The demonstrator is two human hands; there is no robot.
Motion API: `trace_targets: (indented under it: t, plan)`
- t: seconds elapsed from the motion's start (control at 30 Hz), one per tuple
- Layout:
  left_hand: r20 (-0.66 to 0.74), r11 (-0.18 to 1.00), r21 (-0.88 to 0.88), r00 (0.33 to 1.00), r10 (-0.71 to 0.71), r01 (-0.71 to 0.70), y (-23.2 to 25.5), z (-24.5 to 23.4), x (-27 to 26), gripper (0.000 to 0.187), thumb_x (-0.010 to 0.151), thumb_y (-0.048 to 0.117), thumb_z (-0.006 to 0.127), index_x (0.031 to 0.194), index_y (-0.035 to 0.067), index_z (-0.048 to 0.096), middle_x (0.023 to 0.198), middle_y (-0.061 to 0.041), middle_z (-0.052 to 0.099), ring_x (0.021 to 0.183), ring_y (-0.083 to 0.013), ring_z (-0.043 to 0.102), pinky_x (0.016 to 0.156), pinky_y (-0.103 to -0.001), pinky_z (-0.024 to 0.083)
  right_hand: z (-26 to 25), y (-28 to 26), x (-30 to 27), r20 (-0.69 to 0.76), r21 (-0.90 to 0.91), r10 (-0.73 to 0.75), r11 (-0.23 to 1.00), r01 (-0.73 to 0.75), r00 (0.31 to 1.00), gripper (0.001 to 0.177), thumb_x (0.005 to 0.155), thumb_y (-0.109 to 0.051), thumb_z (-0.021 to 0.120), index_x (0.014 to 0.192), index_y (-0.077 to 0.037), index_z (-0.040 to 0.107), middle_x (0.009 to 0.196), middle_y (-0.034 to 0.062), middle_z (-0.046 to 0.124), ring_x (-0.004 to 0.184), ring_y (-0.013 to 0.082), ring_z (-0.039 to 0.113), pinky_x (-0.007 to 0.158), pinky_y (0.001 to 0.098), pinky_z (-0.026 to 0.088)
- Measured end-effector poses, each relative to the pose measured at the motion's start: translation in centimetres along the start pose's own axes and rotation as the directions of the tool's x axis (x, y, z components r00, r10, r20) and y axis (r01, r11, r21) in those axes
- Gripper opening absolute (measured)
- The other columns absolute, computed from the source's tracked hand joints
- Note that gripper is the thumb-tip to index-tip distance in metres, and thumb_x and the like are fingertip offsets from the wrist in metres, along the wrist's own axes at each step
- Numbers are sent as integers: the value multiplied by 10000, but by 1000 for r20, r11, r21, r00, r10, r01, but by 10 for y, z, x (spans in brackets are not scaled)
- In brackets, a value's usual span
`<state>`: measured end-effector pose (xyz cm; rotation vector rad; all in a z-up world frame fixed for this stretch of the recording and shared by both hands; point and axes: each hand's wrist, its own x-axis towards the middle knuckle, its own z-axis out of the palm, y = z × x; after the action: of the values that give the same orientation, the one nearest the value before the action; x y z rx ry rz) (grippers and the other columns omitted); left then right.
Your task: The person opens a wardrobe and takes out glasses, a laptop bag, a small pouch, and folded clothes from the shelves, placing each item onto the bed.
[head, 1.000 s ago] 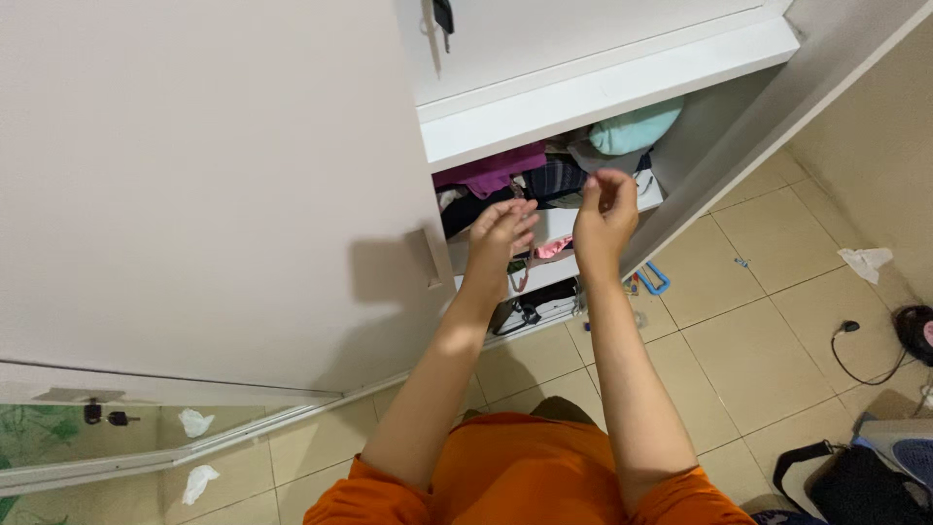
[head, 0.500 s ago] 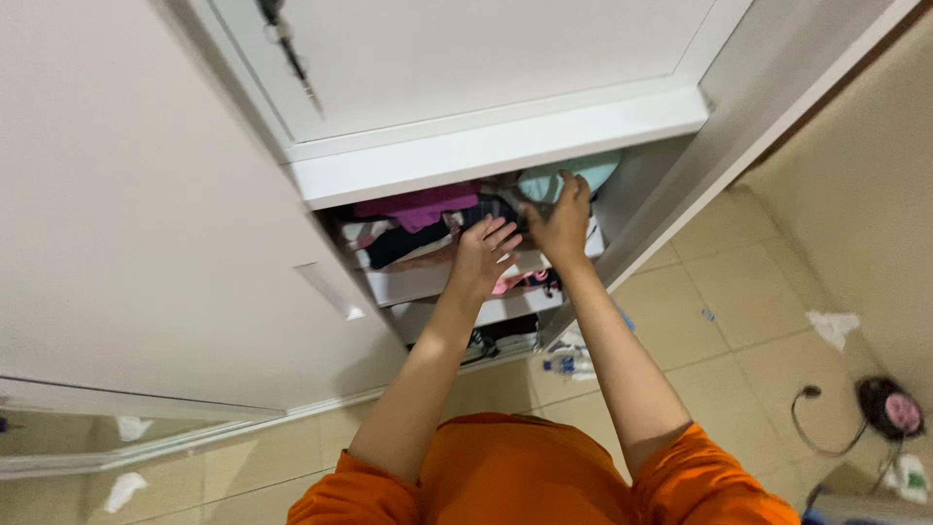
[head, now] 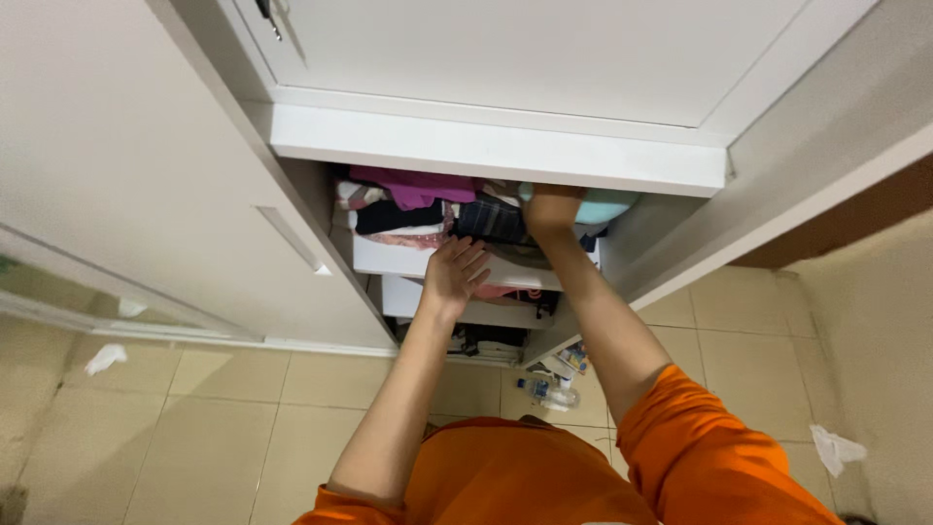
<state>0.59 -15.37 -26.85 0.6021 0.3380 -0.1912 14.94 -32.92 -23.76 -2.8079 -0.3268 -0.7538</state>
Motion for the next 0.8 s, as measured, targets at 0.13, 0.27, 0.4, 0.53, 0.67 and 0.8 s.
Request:
trace_targets:
  t: [0.13,0.27,0.4,0.53,0.67,0.8]
  plan:
    - [-21,999,27,999,39,-39,-8,-6,7,687,1017,388,411,1560,-19,306,1584,-211,420,1464,-372,402,1200,-507,294,38,54,-6,-165,79,-152,983,166,975,482,783,-177,769,1223,-6,670,1231,266,641,1139,495,572,997,590,449]
    - [26,990,142,1000,11,-15,-16,22,32,701,1008,403,430,1560,-9,296,1602,-214,398,1477,-376,379,1204,-503,288,41,93,15,-143,285,-54,954,94,988,367,859,-160,697,1210,-50,697,1220,214,676,1173,437,598,1059,518,479]
    - [135,974,215,990,38,-67,-26,39,70,716,999,343,493,1572,-1,234,1633,-218,329,1514,-371,315,1251,-491,245,37,107,12,-161,147,-43,987,67,986,276,981,-187,639,1197,-30,712,1164,216,698,1093,434,619,970,525,473]
    - [141,970,235,990,28,-61,-36,43,122,724,979,386,491,1562,25,260,1597,-162,305,1475,-339,281,1225,-458,203,23,104,7,-258,206,-54,972,110,965,298,924,-197,645,1139,-8,727,1115,235,711,1045,451,637,922,509,483]
    - [208,971,185,972,110,-149,-46,42,171,645,1056,426,470,1454,-48,290,1370,-166,392,1291,-330,399,1170,-448,309,-26,74,-9,-321,342,-73,921,187,944,236,996,-160,650,1185,-34,715,1160,205,716,1117,406,638,1030,456,498]
    - [290,983,139,954,74,-119,-53,43,180,612,1003,486,408,1431,58,495,1386,-58,576,1249,-246,529,1075,-389,393,-97,20,-34,-53,484,-46,872,66,998,595,711,-308,847,1177,20,673,1133,243,684,1088,414,629,966,518,444]
